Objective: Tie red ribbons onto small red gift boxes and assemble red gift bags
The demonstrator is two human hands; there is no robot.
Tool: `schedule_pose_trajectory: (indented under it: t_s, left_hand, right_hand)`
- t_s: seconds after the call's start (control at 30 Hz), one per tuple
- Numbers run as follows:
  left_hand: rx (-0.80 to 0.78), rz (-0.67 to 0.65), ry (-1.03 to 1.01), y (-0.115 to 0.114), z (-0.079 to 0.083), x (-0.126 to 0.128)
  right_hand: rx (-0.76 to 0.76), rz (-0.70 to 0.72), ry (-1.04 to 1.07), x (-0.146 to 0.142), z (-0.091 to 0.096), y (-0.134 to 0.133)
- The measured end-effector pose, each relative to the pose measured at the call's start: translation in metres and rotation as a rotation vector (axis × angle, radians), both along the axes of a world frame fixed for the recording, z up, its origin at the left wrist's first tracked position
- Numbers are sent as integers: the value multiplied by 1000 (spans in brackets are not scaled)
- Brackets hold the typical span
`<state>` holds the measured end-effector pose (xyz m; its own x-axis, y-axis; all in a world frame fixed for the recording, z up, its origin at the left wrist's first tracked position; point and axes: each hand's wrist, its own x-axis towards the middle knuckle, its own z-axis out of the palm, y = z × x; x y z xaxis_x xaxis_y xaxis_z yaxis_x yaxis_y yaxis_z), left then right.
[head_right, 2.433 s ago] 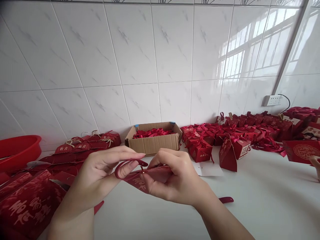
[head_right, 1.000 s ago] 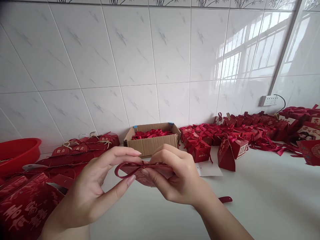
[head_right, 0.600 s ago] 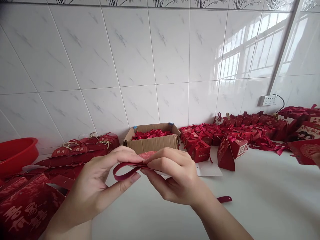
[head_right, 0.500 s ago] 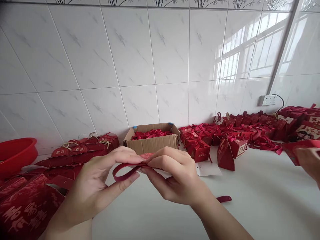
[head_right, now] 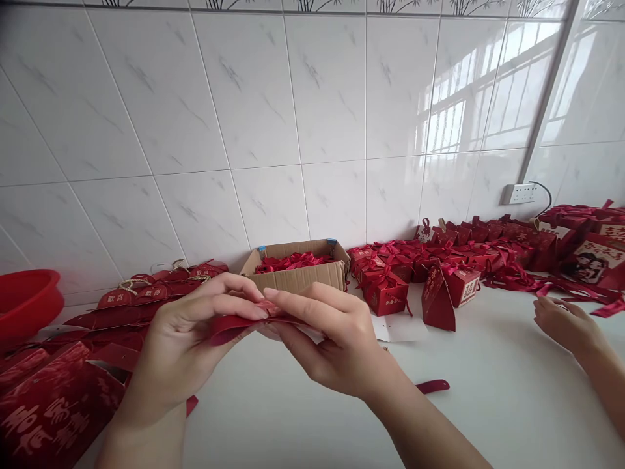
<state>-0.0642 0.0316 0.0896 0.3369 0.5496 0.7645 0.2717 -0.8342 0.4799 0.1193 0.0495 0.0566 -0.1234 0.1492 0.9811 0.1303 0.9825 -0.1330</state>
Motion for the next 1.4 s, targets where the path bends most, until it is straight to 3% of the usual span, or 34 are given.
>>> schedule_pose_trajectory:
  t_s: [0.37,0.73,1.03,1.3,1.4]
  left_hand:
    - [68,66,22,3,-1,-1]
    - [100,85,13,8,-4,0]
    - [111,131,4,9,-4,1]
    - [95,126,-8,22,-8,4]
    - [37,181,13,24,-11,6]
  right_hand:
    - [-279,203,-63,4,1,4]
    - [-364,73,-112,3,2,2]
    - [-372,-2,-14,-4,1,1]
    - [-440,-10,-46,-3,3,5]
    - [-452,-68,-41,7,7,13]
